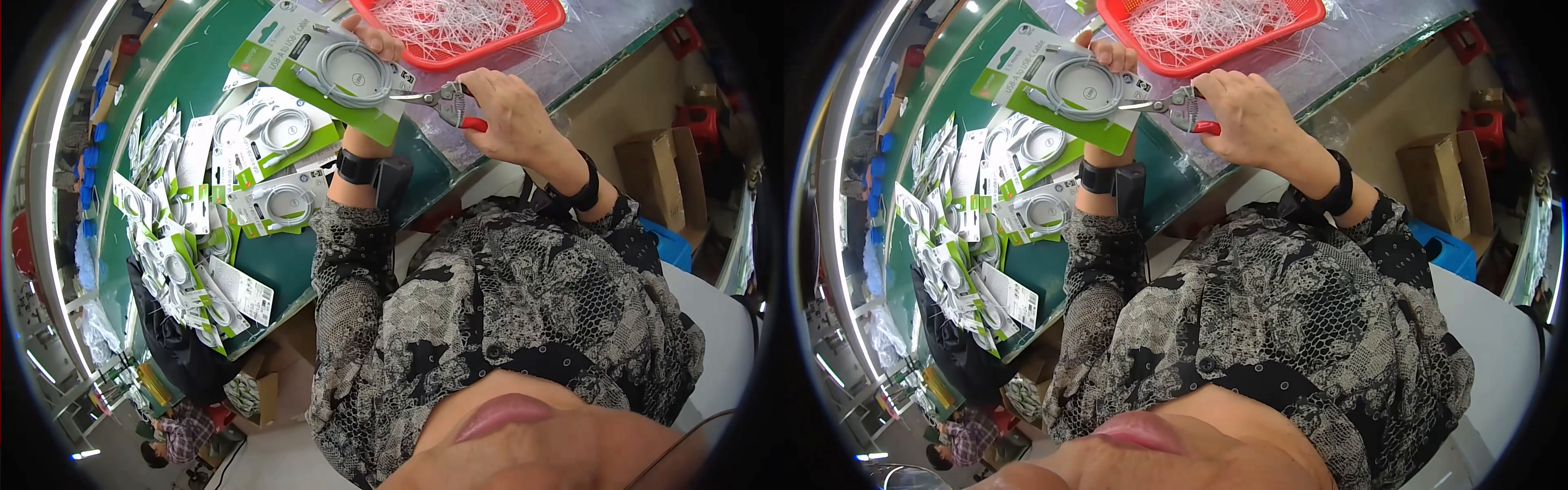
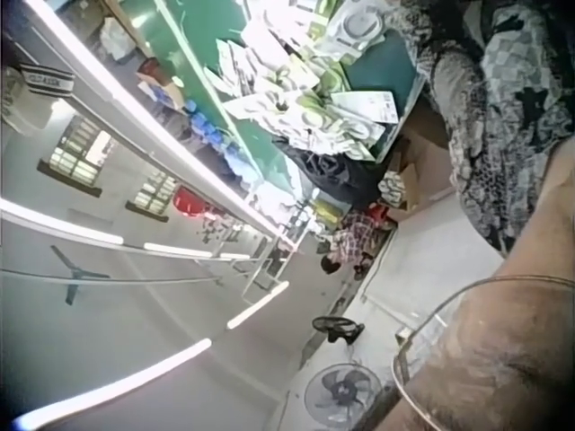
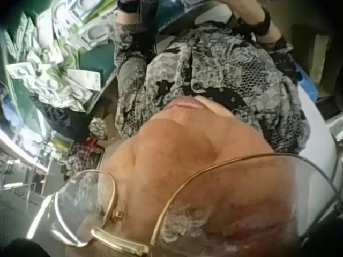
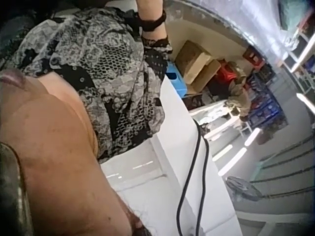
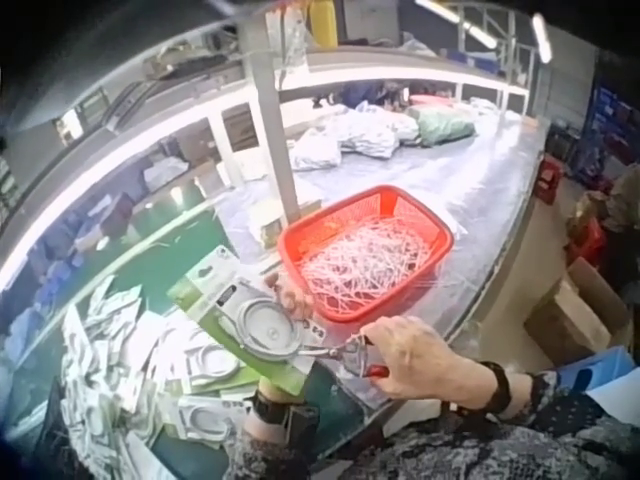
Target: The person picks up a cable package, turns it over, and uses shears to cut the plastic ties on the back. They then place the package on a pile and pick up another cable package to repeat the process.
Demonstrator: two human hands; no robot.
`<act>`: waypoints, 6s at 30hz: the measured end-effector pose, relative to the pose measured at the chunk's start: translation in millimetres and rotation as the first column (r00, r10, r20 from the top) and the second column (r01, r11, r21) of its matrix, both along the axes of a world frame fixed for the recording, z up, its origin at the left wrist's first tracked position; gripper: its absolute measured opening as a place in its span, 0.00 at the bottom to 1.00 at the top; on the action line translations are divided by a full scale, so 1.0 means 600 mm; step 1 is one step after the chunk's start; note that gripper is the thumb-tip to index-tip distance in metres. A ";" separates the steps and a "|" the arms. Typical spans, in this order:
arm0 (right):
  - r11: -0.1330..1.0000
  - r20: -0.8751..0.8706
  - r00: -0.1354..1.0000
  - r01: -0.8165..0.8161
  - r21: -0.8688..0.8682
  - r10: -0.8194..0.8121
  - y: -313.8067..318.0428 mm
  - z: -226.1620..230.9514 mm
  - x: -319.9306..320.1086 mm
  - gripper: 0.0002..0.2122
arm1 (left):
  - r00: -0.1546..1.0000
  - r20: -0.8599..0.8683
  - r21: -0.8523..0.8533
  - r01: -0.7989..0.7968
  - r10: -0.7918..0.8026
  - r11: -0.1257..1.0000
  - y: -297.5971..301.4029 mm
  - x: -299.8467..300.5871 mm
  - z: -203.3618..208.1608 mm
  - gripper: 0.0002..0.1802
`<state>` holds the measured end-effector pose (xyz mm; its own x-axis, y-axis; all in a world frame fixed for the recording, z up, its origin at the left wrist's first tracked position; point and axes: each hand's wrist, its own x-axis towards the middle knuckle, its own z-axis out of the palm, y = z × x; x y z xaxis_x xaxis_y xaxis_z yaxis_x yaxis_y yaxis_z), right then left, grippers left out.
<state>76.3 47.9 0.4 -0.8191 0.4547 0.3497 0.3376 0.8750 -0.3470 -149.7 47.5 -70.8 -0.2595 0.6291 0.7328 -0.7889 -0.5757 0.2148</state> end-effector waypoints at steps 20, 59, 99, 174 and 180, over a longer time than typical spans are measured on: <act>0.939 0.046 0.993 -0.089 -0.331 0.111 -0.004 -0.028 0.004 0.18 | 0.894 -0.174 -0.002 -0.420 0.413 0.908 -0.033 -0.005 0.033 0.30; 0.337 -0.368 0.906 -0.287 -0.897 -0.208 -0.030 0.032 -0.072 0.18 | 0.899 -0.252 -0.307 -0.425 0.358 0.851 -0.027 0.050 0.060 0.17; -0.304 -0.490 0.435 -0.430 -0.850 0.755 -0.081 -0.007 0.111 0.30 | 0.268 -0.963 -0.119 -0.306 0.035 -0.945 -0.894 0.431 -0.175 0.22; -0.239 -0.023 0.969 0.038 -0.970 0.246 -0.202 -0.198 0.252 0.33 | -0.079 -0.997 0.065 -0.715 0.012 0.696 -0.224 -0.053 -0.233 0.25; -0.219 -0.201 0.846 -0.102 -0.970 0.493 -0.166 -0.210 0.165 0.29 | 0.160 -0.874 -0.264 -0.949 -0.459 0.171 -0.454 -0.100 -0.089 0.27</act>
<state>175.1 -51.9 -125.7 -0.9225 -0.2096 -0.3242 0.3777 -0.3174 -0.8698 -209.4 -225.1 -124.4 -0.4403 0.8657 -0.2381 0.4784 0.4506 0.7537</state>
